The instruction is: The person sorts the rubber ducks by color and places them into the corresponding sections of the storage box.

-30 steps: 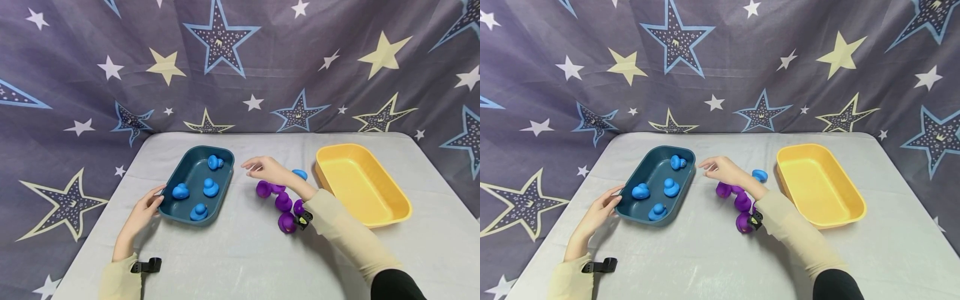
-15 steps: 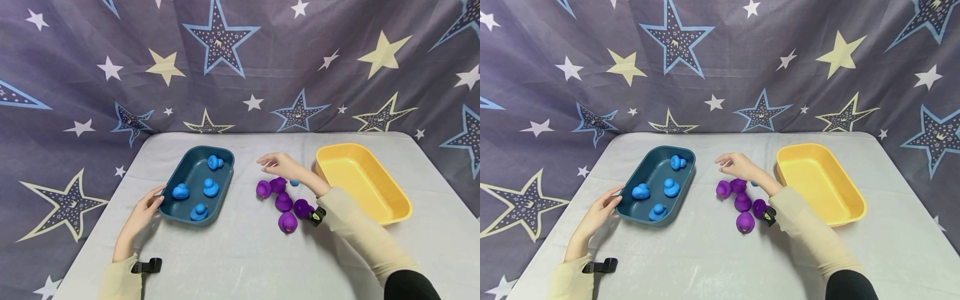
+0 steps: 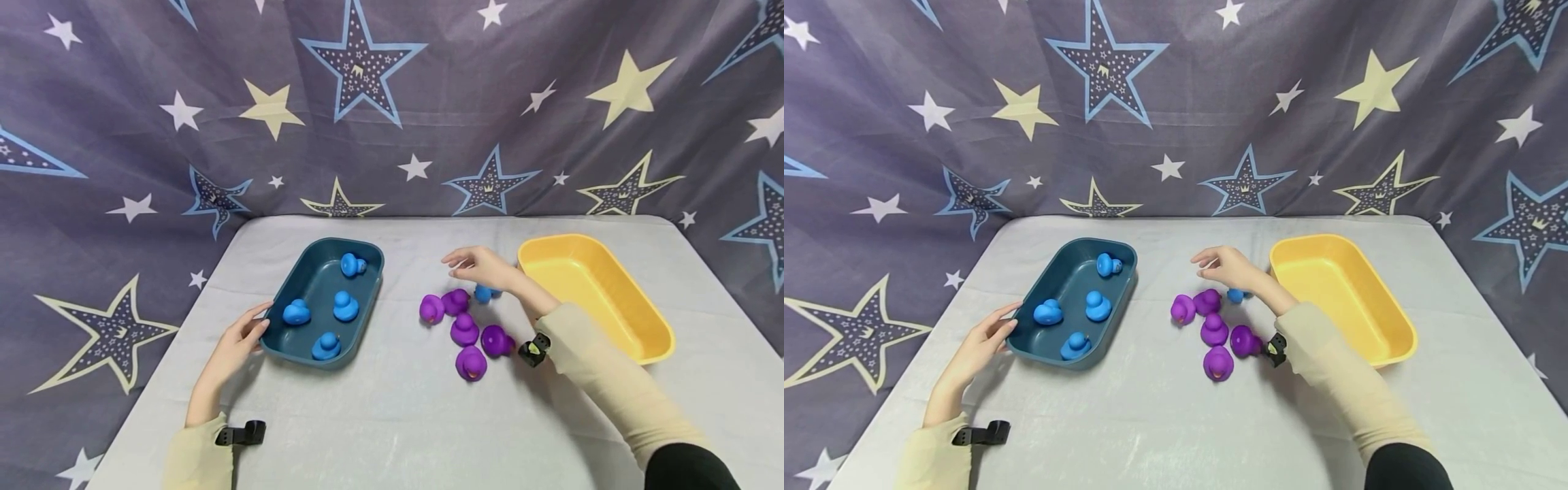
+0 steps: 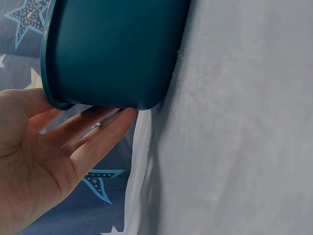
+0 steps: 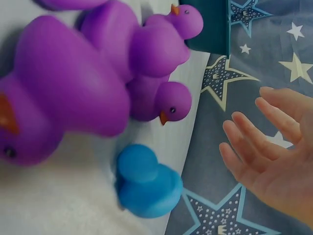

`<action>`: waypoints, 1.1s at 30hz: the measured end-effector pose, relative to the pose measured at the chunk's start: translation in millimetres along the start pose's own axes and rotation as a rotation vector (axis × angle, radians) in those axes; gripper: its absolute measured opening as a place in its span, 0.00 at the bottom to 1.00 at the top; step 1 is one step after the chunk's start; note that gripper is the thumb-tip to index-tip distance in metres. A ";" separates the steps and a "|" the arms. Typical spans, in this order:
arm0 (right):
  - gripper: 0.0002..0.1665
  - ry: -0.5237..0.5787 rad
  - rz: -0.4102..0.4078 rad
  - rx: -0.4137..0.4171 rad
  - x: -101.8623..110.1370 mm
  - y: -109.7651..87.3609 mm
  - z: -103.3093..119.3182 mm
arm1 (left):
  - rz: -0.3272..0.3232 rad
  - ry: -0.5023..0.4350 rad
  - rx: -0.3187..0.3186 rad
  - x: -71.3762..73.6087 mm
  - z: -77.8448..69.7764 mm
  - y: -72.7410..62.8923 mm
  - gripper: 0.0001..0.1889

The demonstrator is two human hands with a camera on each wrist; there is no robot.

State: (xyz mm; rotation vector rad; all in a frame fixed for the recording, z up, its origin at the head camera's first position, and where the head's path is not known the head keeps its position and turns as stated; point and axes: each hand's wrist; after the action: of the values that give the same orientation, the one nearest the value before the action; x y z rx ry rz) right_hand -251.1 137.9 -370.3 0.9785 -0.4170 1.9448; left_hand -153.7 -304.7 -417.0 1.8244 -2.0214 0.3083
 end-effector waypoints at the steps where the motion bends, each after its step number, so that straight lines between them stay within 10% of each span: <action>1: 0.18 -0.001 -0.001 -0.008 0.3 -0.6 -1.8 | -0.001 0.001 0.001 0.1 -0.1 0.0 0.22; 33: 0.23 -0.027 -0.007 -0.136 0.9 -19.9 -40.6 | -0.008 0.024 -0.001 0.4 1.4 0.6 0.21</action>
State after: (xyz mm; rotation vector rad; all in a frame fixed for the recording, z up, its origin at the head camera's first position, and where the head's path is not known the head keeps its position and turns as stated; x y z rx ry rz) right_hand -253.9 174.3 -397.0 0.9176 -0.5533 1.8729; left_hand -154.5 -305.6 -418.1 1.8191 -1.9978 0.3249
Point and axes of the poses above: each hand's wrist, its own y-axis towards the middle knuckle, its own x-axis out of the back of the hand, z = x × y, and after that the axes turned 10 degrees about -y, right-handed
